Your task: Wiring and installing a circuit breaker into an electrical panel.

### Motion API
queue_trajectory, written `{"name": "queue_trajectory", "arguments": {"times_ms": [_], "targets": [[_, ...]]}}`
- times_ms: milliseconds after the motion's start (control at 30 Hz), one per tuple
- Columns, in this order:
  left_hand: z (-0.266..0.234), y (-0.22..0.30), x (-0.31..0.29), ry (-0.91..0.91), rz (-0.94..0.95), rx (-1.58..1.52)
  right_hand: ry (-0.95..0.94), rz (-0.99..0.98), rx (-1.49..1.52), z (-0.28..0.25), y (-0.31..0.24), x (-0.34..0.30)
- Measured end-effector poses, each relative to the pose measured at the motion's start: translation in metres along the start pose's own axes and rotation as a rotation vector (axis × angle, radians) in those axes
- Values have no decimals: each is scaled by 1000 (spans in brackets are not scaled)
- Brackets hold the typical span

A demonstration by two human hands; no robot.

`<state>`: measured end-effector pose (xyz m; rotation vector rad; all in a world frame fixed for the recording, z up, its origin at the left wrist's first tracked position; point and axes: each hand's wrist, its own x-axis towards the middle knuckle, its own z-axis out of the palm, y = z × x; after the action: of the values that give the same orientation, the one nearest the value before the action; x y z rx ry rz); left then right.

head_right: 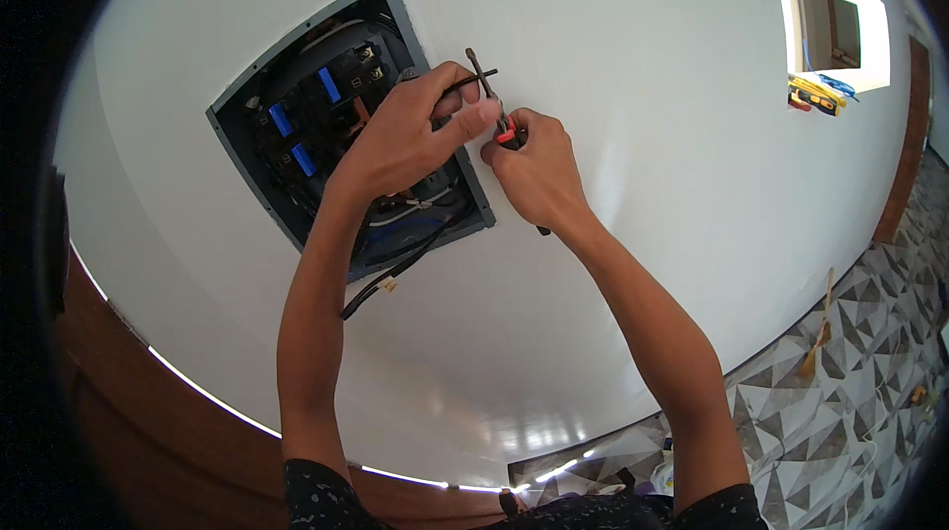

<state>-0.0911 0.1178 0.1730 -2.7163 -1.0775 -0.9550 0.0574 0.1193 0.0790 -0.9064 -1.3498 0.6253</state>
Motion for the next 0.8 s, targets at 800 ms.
{"name": "queue_trajectory", "arguments": {"times_ms": [800], "targets": [[3, -9, 9, 75, 89, 234, 53, 64, 441, 28, 14, -20]]}}
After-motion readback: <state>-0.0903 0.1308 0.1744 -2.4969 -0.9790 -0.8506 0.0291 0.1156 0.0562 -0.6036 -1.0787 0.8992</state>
